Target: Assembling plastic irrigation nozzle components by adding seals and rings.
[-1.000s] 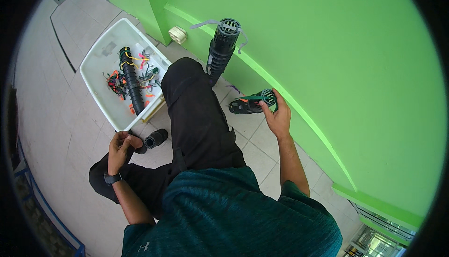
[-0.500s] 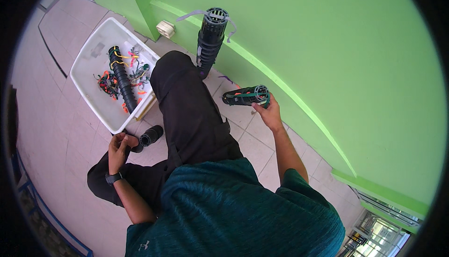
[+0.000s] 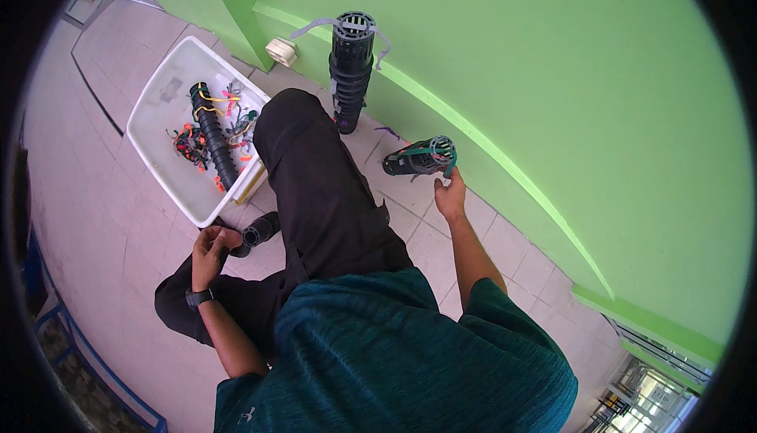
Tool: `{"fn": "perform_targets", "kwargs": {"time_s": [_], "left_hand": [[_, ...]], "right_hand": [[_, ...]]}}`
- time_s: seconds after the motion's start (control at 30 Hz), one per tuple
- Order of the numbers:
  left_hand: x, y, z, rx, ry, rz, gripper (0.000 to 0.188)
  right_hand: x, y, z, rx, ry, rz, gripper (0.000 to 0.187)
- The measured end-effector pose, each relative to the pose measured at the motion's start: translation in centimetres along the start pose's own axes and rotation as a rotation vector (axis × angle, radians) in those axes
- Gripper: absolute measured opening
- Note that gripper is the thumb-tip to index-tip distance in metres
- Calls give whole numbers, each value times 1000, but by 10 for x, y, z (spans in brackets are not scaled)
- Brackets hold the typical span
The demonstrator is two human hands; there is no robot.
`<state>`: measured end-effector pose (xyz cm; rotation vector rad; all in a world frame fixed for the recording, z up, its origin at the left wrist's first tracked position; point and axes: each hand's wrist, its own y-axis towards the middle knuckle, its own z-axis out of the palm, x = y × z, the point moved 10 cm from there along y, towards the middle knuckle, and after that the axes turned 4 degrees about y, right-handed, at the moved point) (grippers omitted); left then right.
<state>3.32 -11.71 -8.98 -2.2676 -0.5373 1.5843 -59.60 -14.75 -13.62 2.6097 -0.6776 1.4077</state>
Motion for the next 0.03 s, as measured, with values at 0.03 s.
{"fn": "perform_targets", "kwargs": {"time_s": [0.03], "left_hand": [[1,1,1,17,-15,6,32]], "right_hand": [[-10,0,4,46,31,72,46]]}}
